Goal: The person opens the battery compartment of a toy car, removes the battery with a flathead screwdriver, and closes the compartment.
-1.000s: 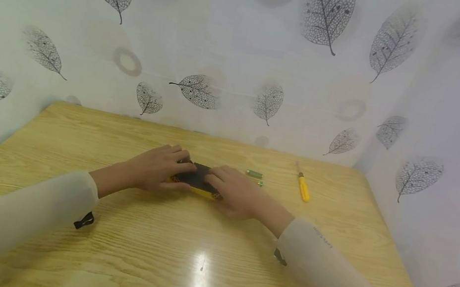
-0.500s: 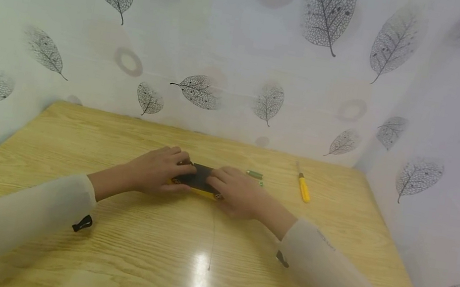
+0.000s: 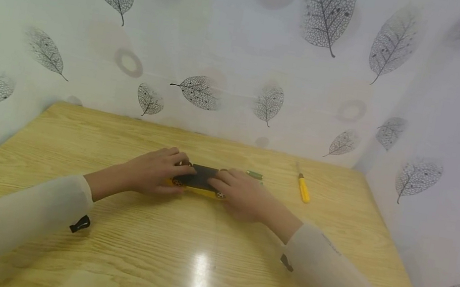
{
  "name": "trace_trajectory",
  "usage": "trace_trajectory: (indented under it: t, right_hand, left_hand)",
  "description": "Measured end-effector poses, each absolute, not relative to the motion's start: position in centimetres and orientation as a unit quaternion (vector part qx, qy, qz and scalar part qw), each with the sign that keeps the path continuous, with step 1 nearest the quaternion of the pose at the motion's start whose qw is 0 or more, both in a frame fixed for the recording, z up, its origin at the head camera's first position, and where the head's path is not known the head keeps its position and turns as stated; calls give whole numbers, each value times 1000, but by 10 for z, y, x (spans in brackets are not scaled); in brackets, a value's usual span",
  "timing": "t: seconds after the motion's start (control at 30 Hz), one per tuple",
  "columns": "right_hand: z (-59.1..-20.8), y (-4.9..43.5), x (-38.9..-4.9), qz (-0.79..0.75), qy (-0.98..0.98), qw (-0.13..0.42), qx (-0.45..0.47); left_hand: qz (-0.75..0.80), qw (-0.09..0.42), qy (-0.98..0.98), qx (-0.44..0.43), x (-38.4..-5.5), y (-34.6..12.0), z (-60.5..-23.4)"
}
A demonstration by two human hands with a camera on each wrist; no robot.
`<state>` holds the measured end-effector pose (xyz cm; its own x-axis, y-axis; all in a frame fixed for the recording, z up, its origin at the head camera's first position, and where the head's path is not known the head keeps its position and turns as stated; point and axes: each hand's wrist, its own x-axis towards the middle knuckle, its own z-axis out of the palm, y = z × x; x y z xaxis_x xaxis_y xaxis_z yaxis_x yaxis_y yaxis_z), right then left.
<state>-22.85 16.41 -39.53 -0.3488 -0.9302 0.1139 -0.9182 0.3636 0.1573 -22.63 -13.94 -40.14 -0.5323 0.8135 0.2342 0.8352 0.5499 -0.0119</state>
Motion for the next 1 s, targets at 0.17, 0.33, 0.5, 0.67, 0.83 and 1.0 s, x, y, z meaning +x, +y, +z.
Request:
trace_trajectory:
  t: [0.17, 0.33, 0.5, 0.67, 0.83, 1.0]
  right_hand:
    - [-397, 168, -230, -30, -823, 95, 559]
    - [-400, 170, -232, -26, -826, 93, 556]
    - [-400, 169, -232, -23, -826, 95, 555]
    - [-400, 170, -231, -16, -830, 93, 550]
    - [-401, 169, -231, 1, -835, 85, 544]
    - [-401, 170, -231, 30, -841, 72, 535]
  left_hand:
    - [-46, 89, -877, -470, -228, -143, -402]
    - [-36, 83, -875, -475, -230, -145, -404]
    - [-53, 88, -872, -479, -229, -146, -404]
    - [-78, 103, -864, -486, -227, -147, -403]
    - [-90, 111, -862, -486, -226, -150, -402]
    - [-98, 102, -866, -480, -226, -153, -403]
